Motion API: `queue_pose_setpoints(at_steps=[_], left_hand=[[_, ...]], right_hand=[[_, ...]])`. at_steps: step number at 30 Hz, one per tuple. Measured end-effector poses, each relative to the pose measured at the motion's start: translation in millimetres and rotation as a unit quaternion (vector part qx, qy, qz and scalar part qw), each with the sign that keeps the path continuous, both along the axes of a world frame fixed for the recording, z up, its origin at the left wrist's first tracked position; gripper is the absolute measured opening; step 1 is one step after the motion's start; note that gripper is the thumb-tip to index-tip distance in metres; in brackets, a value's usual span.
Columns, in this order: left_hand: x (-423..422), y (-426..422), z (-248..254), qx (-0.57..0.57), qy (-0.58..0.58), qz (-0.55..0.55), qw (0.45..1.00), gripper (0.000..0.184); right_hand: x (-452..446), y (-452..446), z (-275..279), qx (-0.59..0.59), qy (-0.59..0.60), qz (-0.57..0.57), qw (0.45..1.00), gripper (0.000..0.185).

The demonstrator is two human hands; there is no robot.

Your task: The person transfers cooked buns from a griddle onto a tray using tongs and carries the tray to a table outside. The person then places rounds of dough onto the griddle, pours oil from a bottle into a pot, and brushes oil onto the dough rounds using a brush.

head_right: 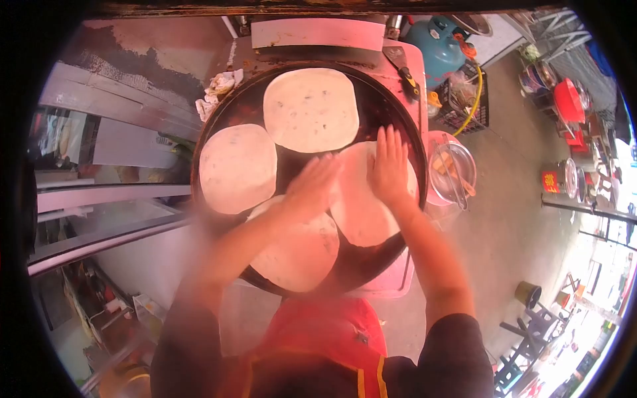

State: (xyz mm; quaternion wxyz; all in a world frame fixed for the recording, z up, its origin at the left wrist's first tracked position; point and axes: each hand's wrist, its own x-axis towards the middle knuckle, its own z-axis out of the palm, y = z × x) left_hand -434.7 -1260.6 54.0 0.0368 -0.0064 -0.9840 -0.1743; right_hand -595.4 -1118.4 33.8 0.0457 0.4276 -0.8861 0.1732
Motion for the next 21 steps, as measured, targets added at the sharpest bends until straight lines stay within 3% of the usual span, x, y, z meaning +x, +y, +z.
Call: queue_pose_setpoints(at_steps=[2, 7, 21], left_hand=[[1, 22, -1, 0.030, -0.033, -0.020, 0.999, 0.075], [-3, 26, -7, -0.020, -0.084, -0.023, 0.996, 0.085], [2, 25, -14, -0.026, -0.054, -0.012, 0.998, 0.077]], right_hand=[[31, 26, -17, 0.020, -0.024, -0.013, 0.999, 0.062], [33, 27, -13, 0.036, 0.006, -0.014, 0.999, 0.064], [63, 48, -14, 0.071, -0.010, -0.016, 0.997, 0.065]])
